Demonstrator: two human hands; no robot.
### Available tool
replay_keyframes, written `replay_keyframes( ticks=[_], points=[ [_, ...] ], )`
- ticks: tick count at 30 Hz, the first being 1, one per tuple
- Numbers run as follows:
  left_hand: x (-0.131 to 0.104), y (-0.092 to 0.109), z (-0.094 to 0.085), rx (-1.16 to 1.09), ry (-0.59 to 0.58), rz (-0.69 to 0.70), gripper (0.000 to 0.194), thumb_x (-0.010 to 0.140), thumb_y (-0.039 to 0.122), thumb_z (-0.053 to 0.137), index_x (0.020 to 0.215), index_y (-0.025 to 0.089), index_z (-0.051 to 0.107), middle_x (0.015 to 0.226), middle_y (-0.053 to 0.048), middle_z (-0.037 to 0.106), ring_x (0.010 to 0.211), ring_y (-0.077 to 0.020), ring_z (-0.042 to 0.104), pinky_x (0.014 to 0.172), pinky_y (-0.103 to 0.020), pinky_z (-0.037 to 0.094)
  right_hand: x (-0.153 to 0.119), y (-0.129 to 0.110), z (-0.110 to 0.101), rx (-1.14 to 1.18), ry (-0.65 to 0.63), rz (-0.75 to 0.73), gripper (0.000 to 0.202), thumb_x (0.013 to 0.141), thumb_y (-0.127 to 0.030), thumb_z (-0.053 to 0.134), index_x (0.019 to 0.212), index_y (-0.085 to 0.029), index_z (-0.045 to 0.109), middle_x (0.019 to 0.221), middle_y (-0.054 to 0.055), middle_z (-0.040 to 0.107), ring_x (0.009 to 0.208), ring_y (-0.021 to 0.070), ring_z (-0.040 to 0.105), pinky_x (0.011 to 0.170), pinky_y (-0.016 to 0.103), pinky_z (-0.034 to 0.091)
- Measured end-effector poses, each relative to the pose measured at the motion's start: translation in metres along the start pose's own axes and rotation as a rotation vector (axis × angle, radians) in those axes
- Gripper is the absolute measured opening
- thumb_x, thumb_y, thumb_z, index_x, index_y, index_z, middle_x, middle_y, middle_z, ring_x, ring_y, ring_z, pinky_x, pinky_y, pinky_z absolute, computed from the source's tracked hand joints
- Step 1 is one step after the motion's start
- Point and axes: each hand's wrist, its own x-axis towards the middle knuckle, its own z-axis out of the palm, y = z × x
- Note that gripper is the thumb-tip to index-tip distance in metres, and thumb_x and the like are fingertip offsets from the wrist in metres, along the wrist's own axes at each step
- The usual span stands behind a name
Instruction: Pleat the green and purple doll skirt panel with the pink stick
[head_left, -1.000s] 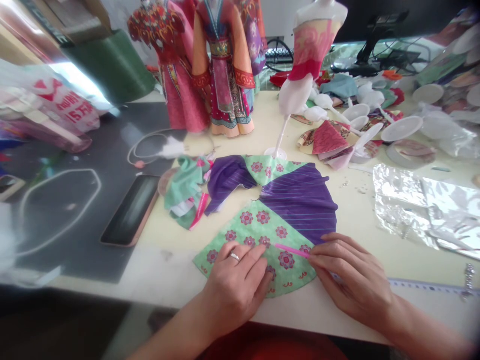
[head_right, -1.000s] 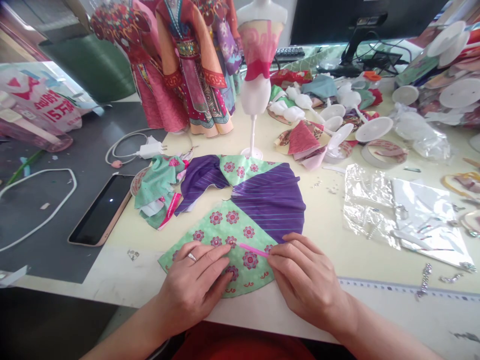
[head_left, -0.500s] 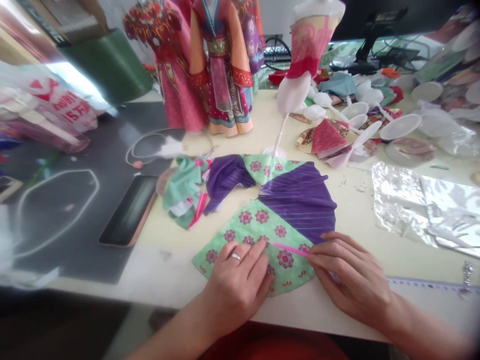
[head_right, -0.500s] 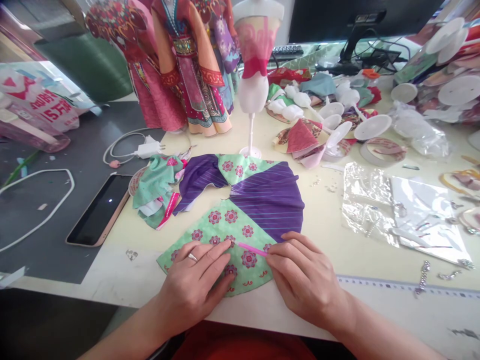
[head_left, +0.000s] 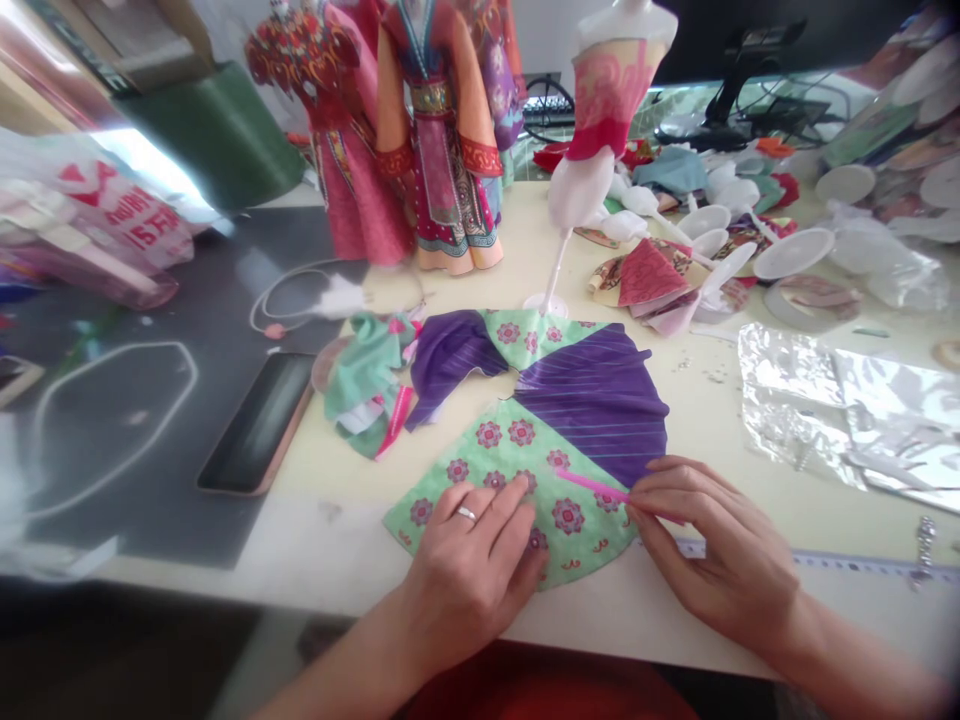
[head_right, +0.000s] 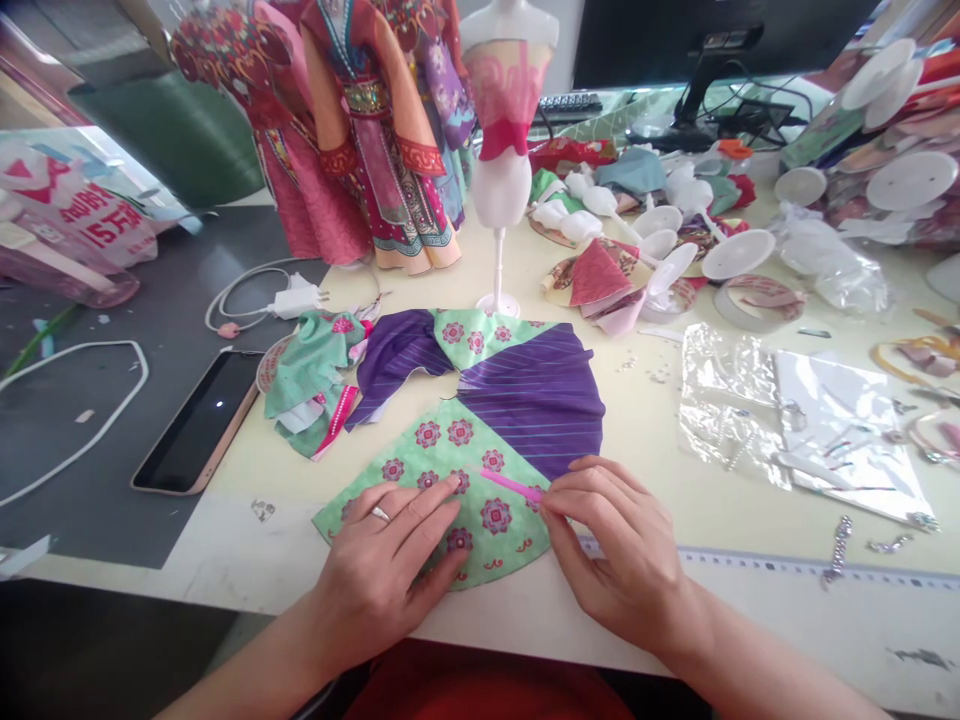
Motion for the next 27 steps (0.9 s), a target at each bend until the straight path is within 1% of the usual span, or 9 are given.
replay_keyframes(
  ticks=[4, 6, 8, 13, 17, 20, 23, 27],
  points=[
    [0.002, 0.001, 0.002, 0.009, -0.013, 0.006, 0.025, 0.087, 0.024, 0.058, 0.105, 0.008, 0.064, 0.115, -0.015, 0.067, 0.085, -0.0246, 0.064, 0.081, -0.041, 0.042, -0.002, 0.002, 0.001, 0.042, 0.038, 0.078, 0.026, 0.075, 0.002, 0.060, 0.092, -0.018, 0.059, 0.073, 0.002, 0.061, 0.069, 0.0170, 0.060, 0.068, 0.035, 0.053],
    [0.003, 0.001, 0.002, 0.013, -0.016, 0.005, 0.024, 0.087, 0.024, 0.058, 0.103, 0.008, 0.065, 0.114, -0.015, 0.068, 0.084, -0.0243, 0.064, 0.081, -0.041, 0.042, -0.003, 0.003, 0.000, 0.054, 0.065, 0.134, 0.024, 0.078, 0.000, 0.060, 0.092, -0.020, 0.059, 0.075, 0.003, 0.061, 0.075, 0.0188, 0.062, 0.063, 0.032, 0.051],
    [0.002, 0.001, 0.002, 0.007, -0.015, 0.000, 0.024, 0.087, 0.024, 0.057, 0.103, 0.008, 0.065, 0.114, -0.015, 0.068, 0.085, -0.0244, 0.064, 0.082, -0.041, 0.042, -0.003, 0.003, -0.001, 0.085, 0.090, 0.202, 0.022, 0.080, -0.003, 0.059, 0.092, -0.021, 0.059, 0.077, 0.003, 0.062, 0.077, 0.0193, 0.063, 0.061, 0.031, 0.051],
    [0.001, 0.000, -0.001, -0.008, 0.003, -0.004, 0.029, 0.087, 0.025, 0.058, 0.110, 0.008, 0.063, 0.118, -0.015, 0.066, 0.086, -0.0239, 0.065, 0.082, -0.040, 0.042, -0.001, 0.004, -0.006, 0.178, 0.154, 0.341, 0.017, 0.082, -0.009, 0.061, 0.089, -0.024, 0.062, 0.077, 0.002, 0.064, 0.074, 0.0186, 0.063, 0.060, 0.030, 0.052],
    [0.002, -0.001, -0.001, -0.009, -0.012, -0.008, 0.029, 0.088, 0.027, 0.057, 0.110, 0.009, 0.063, 0.117, -0.014, 0.066, 0.087, -0.0238, 0.065, 0.082, -0.040, 0.041, -0.001, 0.008, -0.009, 0.237, 0.183, 0.426, 0.012, 0.082, -0.014, 0.065, 0.087, -0.024, 0.064, 0.077, 0.002, 0.065, 0.071, 0.0179, 0.063, 0.055, 0.028, 0.054],
    [0.002, 0.000, 0.000, -0.014, -0.019, -0.005, 0.028, 0.088, 0.027, 0.056, 0.109, 0.009, 0.063, 0.116, -0.014, 0.067, 0.087, -0.0239, 0.064, 0.083, -0.040, 0.041, -0.005, 0.014, -0.011, 0.256, 0.215, 0.488, 0.010, 0.082, -0.015, 0.066, 0.087, -0.024, 0.065, 0.080, 0.002, 0.065, 0.071, 0.0170, 0.063, 0.055, 0.028, 0.054],
    [0.002, 0.000, 0.000, -0.025, -0.008, -0.006, 0.029, 0.087, 0.026, 0.058, 0.109, 0.008, 0.063, 0.117, -0.015, 0.067, 0.086, -0.0242, 0.064, 0.083, -0.040, 0.040, -0.009, 0.018, -0.011, 0.276, 0.252, 0.537, 0.011, 0.081, -0.016, 0.068, 0.088, -0.024, 0.067, 0.084, 0.002, 0.066, 0.074, 0.0176, 0.063, 0.054, 0.028, 0.053],
    [0.002, 0.000, 0.000, -0.035, -0.017, -0.009, 0.029, 0.087, 0.026, 0.058, 0.109, 0.008, 0.063, 0.117, -0.015, 0.066, 0.086, -0.0245, 0.064, 0.082, -0.041, 0.039, -0.008, 0.019, -0.011, 0.349, 0.289, 0.571, 0.010, 0.079, -0.017, 0.069, 0.086, -0.024, 0.069, 0.083, 0.002, 0.066, 0.073, 0.0178, 0.063, 0.051, 0.028, 0.050]
  ],
)
